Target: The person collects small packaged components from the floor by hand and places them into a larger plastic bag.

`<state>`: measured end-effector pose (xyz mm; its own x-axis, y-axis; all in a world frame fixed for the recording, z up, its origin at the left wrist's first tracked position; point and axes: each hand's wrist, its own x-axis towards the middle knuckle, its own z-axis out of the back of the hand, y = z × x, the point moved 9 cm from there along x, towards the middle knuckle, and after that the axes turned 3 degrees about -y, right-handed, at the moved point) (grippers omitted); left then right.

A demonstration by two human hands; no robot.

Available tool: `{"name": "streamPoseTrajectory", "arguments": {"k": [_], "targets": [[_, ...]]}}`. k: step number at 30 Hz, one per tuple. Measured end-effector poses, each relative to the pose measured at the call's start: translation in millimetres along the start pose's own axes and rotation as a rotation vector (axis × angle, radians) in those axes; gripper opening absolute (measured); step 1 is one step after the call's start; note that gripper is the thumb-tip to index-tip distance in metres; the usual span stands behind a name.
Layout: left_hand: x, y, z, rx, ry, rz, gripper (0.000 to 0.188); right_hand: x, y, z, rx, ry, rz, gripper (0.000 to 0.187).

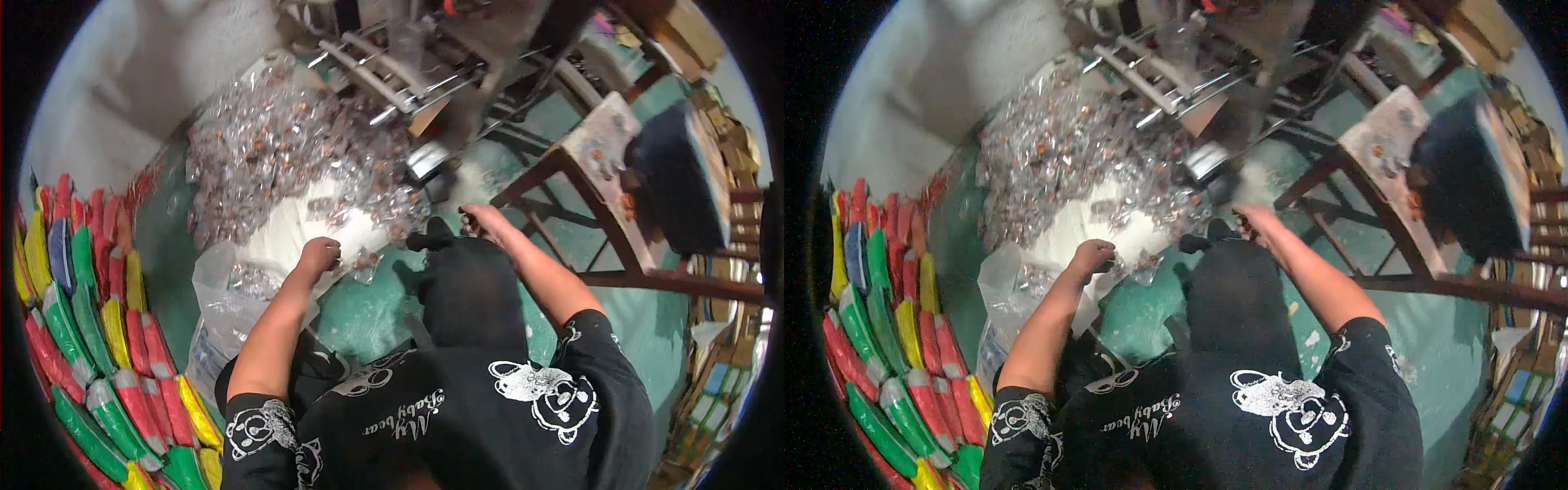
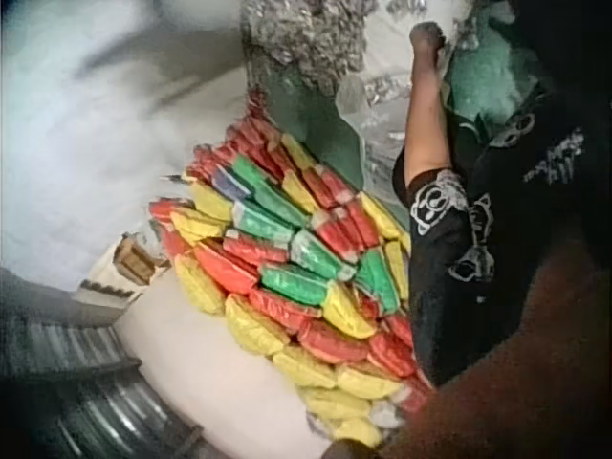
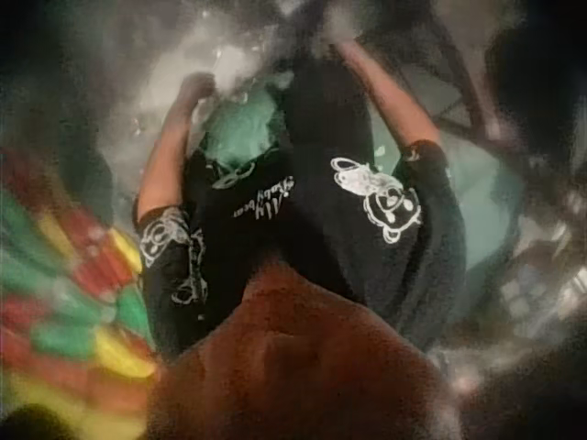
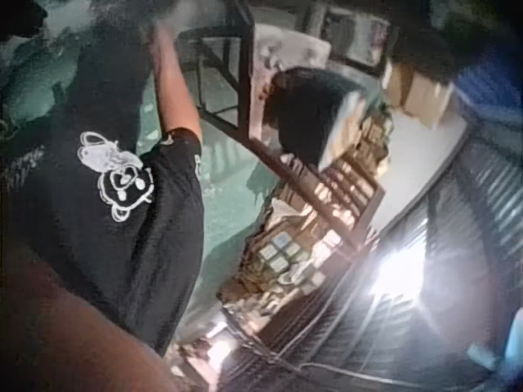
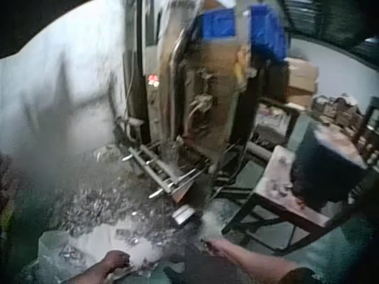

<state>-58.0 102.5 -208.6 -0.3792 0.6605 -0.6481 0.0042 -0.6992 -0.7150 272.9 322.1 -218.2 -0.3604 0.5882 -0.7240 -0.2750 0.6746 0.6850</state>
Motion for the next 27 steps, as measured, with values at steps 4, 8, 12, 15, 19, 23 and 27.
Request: {"name": "streamPoseTrajectory", "arguments": {"k": [4,8,12,15,19,23,27], "targets": [[41.0,44.4,12.4,0.564,-0.098,-0.192,0.048,36.1,-17.5,-57.4,-0.107,0.113,-0.12,0.021],[83.1,0.2,-21.6,0.735,-0.064,-0.375,0.075,84.3,-64.3,-81.4,-0.463,0.229,-0.137,0.028],[144.3,-56.1,-66.5,0.908,-0.094,-0.751,0.083,90.2,-77.6,-102.6,-0.61,0.602,0.512,0.03],[186.8,-107.8,-109.9,0.953,-0.067,-0.708,0.081,97.4,-99.5,-61.7,-0.544,0.709,0.534,0.036],[204.6,-119.1,-119.5,1.116,-0.048,-0.521,0.082,114.9,-116.5,-43.6,-0.597,0.583,0.088,0.045],[234.1,-70.6,-100.0,0.964,-0.084,-0.411,0.07,118.7,-94.8,-65.2,-0.768,0.542,0.439,0.035],[195.7,-68.5,-72.7,0.963,-0.077,-0.406,0.057,105.6,-89.6,-72.1,-0.437,0.339,-0.284,0.027]]}}
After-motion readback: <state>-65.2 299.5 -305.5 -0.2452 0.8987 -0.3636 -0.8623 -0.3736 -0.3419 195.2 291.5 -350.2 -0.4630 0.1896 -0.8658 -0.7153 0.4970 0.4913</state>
